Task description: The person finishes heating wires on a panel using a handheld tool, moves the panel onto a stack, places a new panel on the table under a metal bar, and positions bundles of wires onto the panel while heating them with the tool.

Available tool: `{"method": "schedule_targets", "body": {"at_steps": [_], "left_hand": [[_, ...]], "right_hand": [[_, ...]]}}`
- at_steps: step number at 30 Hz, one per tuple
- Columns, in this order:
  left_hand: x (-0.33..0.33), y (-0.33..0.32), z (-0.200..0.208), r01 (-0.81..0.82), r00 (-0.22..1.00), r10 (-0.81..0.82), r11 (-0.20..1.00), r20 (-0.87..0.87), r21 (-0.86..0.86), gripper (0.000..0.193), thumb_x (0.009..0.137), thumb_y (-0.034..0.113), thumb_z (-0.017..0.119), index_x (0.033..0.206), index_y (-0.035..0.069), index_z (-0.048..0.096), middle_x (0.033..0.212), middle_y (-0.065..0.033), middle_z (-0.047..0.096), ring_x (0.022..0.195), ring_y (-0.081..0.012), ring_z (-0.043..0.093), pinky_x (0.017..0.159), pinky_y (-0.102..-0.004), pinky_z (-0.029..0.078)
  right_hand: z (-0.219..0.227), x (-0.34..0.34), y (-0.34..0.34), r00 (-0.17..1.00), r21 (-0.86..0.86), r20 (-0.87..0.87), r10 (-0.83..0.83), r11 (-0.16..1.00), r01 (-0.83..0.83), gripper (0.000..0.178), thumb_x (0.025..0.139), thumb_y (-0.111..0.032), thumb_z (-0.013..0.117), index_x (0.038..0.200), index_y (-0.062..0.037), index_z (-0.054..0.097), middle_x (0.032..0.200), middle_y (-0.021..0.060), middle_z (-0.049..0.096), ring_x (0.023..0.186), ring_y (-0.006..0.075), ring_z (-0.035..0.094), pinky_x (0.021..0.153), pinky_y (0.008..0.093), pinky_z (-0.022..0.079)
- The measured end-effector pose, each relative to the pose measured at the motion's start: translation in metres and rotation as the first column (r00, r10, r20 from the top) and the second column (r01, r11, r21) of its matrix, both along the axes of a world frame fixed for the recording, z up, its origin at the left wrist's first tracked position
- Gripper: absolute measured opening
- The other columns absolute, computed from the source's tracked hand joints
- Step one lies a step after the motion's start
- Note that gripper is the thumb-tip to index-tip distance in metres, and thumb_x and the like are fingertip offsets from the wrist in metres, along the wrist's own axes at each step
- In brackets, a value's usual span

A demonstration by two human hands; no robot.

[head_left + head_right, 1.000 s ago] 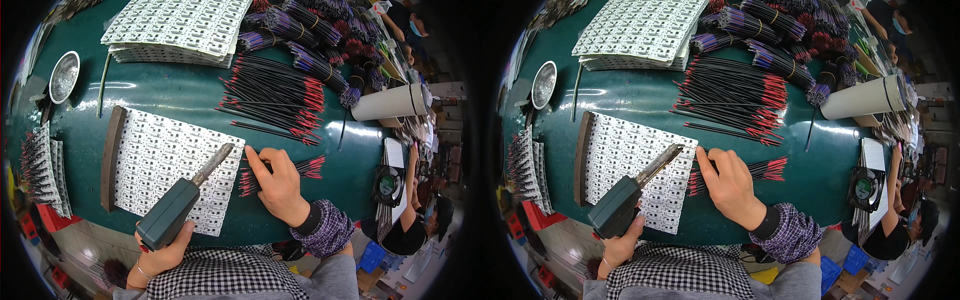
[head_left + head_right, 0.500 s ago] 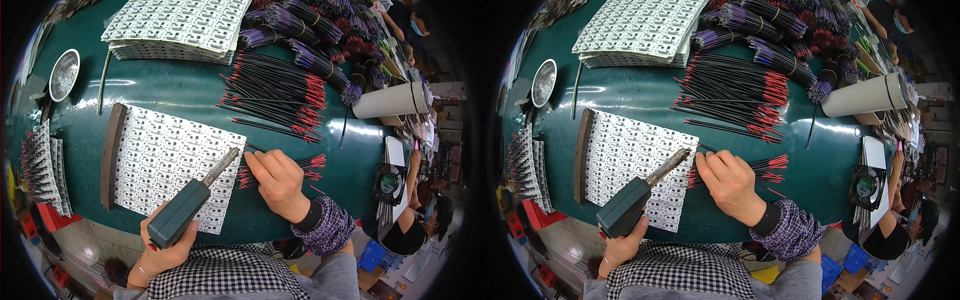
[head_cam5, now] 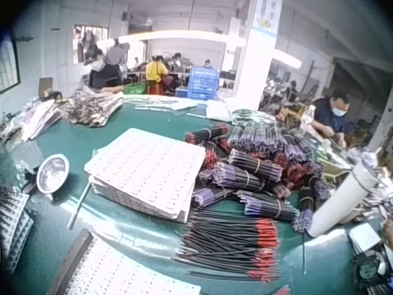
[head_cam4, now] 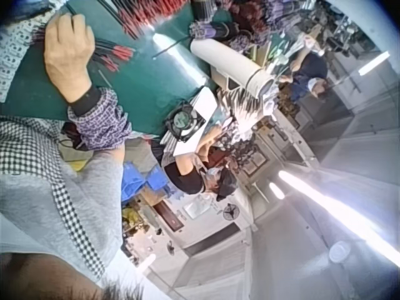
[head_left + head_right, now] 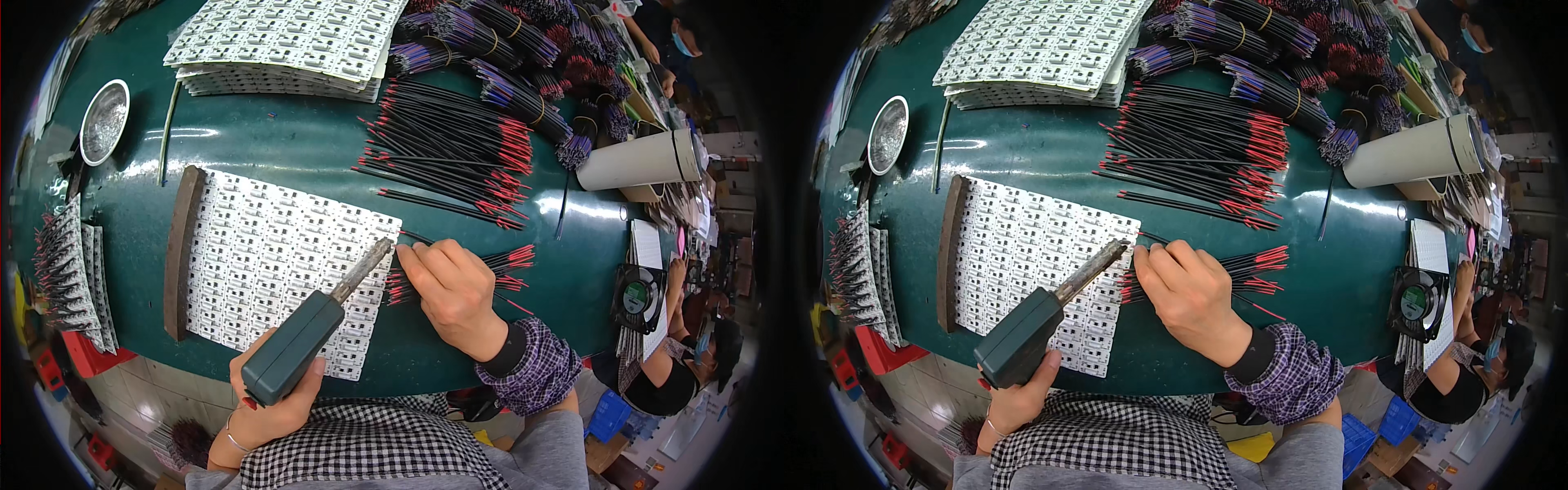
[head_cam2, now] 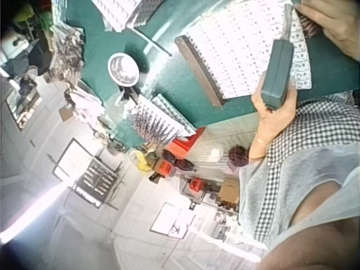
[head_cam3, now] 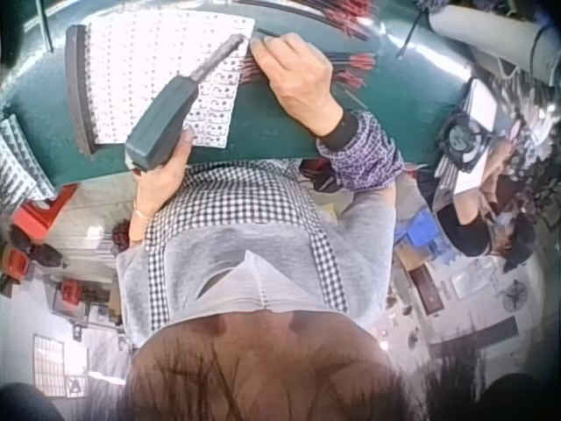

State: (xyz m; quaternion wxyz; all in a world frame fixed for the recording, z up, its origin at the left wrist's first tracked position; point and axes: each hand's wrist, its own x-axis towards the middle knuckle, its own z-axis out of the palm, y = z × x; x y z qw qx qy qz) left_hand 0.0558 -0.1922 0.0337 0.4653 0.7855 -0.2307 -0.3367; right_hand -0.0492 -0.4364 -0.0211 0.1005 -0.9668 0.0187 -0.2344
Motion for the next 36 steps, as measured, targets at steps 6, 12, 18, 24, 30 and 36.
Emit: {"method": "schedule_targets", "body": {"at_steps": [6, 12, 18, 24, 30, 36], "left_hand": [[-0.003, 0.010, -0.009, -0.015, 0.997, 0.019, 0.998, 0.069, -0.053, 0.020, 0.080, 0.003, 0.074, 0.098, -0.005, 0.071, 0.081, -0.0113, 0.066, 0.062, -0.0165, 0.062, 0.055, -0.0261, 0.048], [-0.002, 0.001, -0.005, -0.008, 0.999, 0.013, 0.995, 0.049, -0.099, 0.019, 0.079, 0.002, 0.074, 0.096, -0.006, 0.070, 0.080, -0.0107, 0.065, 0.060, -0.0139, 0.059, 0.054, -0.0253, 0.046], [-0.001, 0.009, -0.004, 0.035, 0.999, -0.035, 0.999, -0.003, 0.007, 0.017, 0.079, 0.002, 0.074, 0.094, -0.006, 0.070, 0.079, -0.0111, 0.066, 0.061, -0.0137, 0.061, 0.053, -0.0258, 0.046], [-0.014, 0.035, -0.014, -0.096, 0.990, 0.095, 0.995, -0.108, -0.003, 0.024, 0.088, 0.003, 0.075, 0.110, -0.001, 0.069, 0.093, -0.0027, 0.070, 0.072, -0.0102, 0.062, 0.063, -0.0257, 0.050], [-0.017, 0.049, -0.024, 0.015, 0.995, -0.006, 0.996, 0.104, -0.088, 0.041, 0.087, -0.002, 0.073, 0.127, 0.000, 0.063, 0.112, -0.0066, 0.069, 0.085, -0.0088, 0.061, 0.068, -0.0245, 0.051], [-0.015, 0.048, -0.019, -0.018, 0.999, 0.014, 0.997, -0.045, -0.072, 0.044, 0.088, -0.001, 0.072, 0.131, 0.000, 0.061, 0.120, -0.0084, 0.067, 0.096, -0.0113, 0.062, 0.077, -0.0255, 0.051]], "right_hand": [[0.002, 0.001, -0.003, 1.000, 0.046, -0.010, 0.009, 0.999, -0.008, 0.032, 0.071, -0.005, 0.065, 0.101, -0.0004, 0.068, 0.092, 0.0067, 0.064, 0.079, 0.0188, 0.061, 0.057, 0.0285, 0.045], [-0.002, 0.001, -0.007, 1.000, 0.111, 0.006, 0.016, 0.994, -0.016, 0.031, 0.068, -0.002, 0.066, 0.099, -0.0023, 0.069, 0.090, 0.0044, 0.064, 0.077, 0.0184, 0.061, 0.057, 0.0296, 0.046], [0.000, 0.002, -0.004, 1.000, 0.091, 0.016, 0.017, 0.996, -0.018, 0.029, 0.069, -0.004, 0.067, 0.097, -0.0025, 0.069, 0.090, 0.0039, 0.064, 0.078, 0.0176, 0.061, 0.057, 0.0295, 0.045], [0.003, 0.001, -0.003, 1.000, 0.067, -0.013, 0.005, 0.998, -0.004, 0.026, 0.071, -0.006, 0.066, 0.097, -0.0025, 0.069, 0.091, 0.0038, 0.064, 0.079, 0.0181, 0.061, 0.059, 0.0295, 0.045], [0.018, -0.008, 0.012, 0.996, 0.154, 0.085, 0.006, 0.988, -0.019, 0.050, 0.060, 0.006, 0.062, 0.109, 0.0021, 0.071, 0.093, 0.0107, 0.062, 0.077, 0.0266, 0.061, 0.063, 0.0358, 0.048], [0.006, -0.012, 0.020, 0.996, 0.086, -0.054, -0.074, 0.993, 0.079, 0.048, 0.076, -0.005, 0.062, 0.123, 0.0039, 0.064, 0.097, 0.0082, 0.057, 0.076, 0.0218, 0.055, 0.062, 0.0337, 0.043]]}}
